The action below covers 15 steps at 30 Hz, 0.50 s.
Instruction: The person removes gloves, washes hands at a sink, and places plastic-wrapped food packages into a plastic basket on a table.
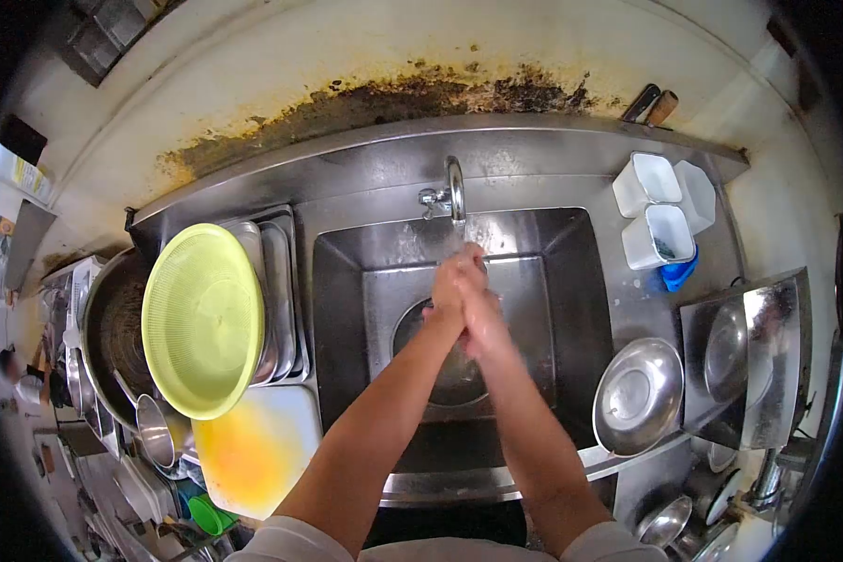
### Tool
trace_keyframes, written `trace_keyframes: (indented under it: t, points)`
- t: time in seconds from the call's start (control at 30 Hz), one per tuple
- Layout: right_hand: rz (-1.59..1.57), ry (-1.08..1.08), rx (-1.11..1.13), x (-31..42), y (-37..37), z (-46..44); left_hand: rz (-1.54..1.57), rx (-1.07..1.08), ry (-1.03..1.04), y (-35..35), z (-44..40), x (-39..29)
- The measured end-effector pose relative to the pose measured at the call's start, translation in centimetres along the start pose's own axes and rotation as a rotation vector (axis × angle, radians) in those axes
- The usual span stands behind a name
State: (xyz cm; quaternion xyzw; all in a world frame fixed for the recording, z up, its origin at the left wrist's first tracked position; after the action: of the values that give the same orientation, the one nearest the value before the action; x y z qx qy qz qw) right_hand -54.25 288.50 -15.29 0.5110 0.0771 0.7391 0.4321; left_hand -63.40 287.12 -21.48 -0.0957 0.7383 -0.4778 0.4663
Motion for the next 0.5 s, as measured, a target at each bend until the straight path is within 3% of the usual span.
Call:
trace_keyframes:
  t: [0.07, 0.1, 0.17, 0.2, 0.27, 0.33, 0.47, 0.5]
  points:
    - [-0.256, 0.256, 0.054, 2.9, 0.0, -2.1, -0.064, 0.113, -0.019, 0.1, 1.2, 1.2]
    - [-0.289, 0.347, 0.107, 3.6, -0.8, -4.1, 0.001, 0.277, -0.284, -6.0, 1.3, -4.4]
    - [-0.352, 0.533, 0.219, 3.3, -2.4, -8.0, 0.171, 0.016, -0.126, -3.5, 2.6, -3.6]
    - [-0.309, 0.392, 0.204, 3.3, -1.4, -7.7, 0.253, -0.117, -0.045, -2.6, 3.3, -3.3]
    - [-0.224, 0.104, 0.169, 3.6, 1.5, -6.4, 0.581, -0.222, -0.238, -5.3, 3.7, -5.2]
    - [-0.227, 0.029, 0.064, 1.4, 1.4, -7.5, 0.87, -0.22, -0.576, -5.4, 2.2, -4.3]
    - [0.151, -0.045, -0.128, -0.7, 0.7, -6.4, 1.064, 0.011, -0.5, -7.7, 1.4, -5.9]
    - [0.21, -0.024, -0.159, -0.6, 0.7, -7.1, 0.959, -0.071, -0.402, -7.6, 1.8, -5.9]
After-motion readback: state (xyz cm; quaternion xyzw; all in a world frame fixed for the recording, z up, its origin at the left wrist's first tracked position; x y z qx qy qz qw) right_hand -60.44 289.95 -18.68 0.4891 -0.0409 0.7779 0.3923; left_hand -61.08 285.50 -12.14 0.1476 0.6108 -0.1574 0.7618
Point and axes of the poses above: each hand's wrist, its own z-axis away from the middle knuckle, its own y-axis out of the palm, x = y × z, the point moved 1 cm from there along -z, towards the middle knuckle, and after that the axes turned 3 degrees about x, right-handed, at the moved point
